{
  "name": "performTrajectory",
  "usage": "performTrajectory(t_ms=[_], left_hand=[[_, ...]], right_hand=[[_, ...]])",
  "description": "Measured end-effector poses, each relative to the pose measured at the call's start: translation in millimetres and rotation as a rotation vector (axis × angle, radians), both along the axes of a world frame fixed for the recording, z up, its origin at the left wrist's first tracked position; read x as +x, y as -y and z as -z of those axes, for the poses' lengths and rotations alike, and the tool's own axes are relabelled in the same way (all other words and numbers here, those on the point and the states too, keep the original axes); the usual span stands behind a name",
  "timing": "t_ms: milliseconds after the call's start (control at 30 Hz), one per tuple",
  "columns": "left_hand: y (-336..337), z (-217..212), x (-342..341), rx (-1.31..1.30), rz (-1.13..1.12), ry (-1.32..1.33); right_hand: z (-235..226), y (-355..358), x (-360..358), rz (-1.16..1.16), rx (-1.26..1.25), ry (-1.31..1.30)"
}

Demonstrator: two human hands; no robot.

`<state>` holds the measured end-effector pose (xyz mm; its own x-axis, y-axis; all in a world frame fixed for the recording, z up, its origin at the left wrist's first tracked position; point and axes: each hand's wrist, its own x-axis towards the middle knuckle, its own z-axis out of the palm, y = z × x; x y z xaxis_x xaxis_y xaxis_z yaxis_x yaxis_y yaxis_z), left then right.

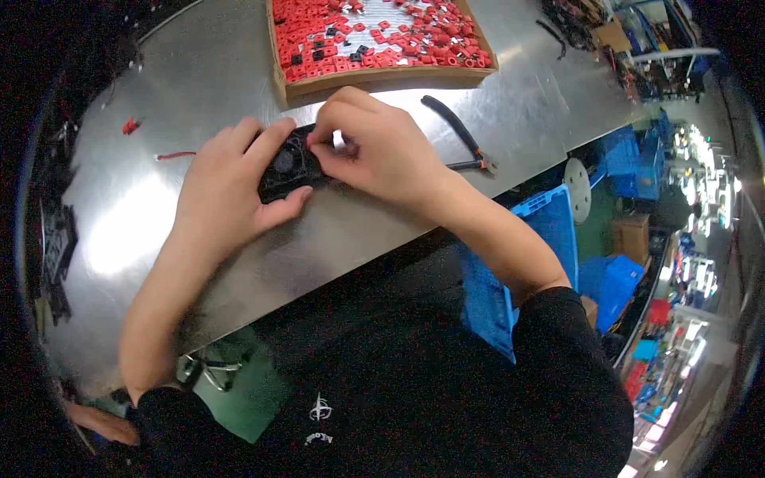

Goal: Assembling electronic cooling fans by attaching wires to the housing and components.

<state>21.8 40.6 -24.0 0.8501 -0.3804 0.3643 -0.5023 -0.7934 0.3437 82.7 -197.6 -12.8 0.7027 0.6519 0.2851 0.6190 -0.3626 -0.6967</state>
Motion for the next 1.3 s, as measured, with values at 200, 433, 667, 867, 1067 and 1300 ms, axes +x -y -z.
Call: performTrajectory(t_ms=[200, 433, 667, 867, 1067, 1300], left_hand=[[-2, -8, 8, 0.032, 0.176, -0.026], [13, -6, 10, 0.105, 0.216, -0.031], [22, -9, 6, 0.173, 0.17, -0.062], [20, -12, 9, 0.22, 0.188, -0.134], [20, -10, 11, 0.209, 0.198, -0.134], [27, -17, 8, 0.168, 0.148, -0.193]], right_hand=[[3, 51, -6, 0.249, -0.063, 0.125], [-6, 104, -21, 0.272, -0.315, 0.312], [22, 141, -26, 0.36, -0.539, 0.276], [-7, 114, -24, 0.544, -0.353, -0.045], [-2, 116, -20, 0.508, -0.418, 0.059], [-6, 115, -23, 0.527, -0.425, 0.065]])
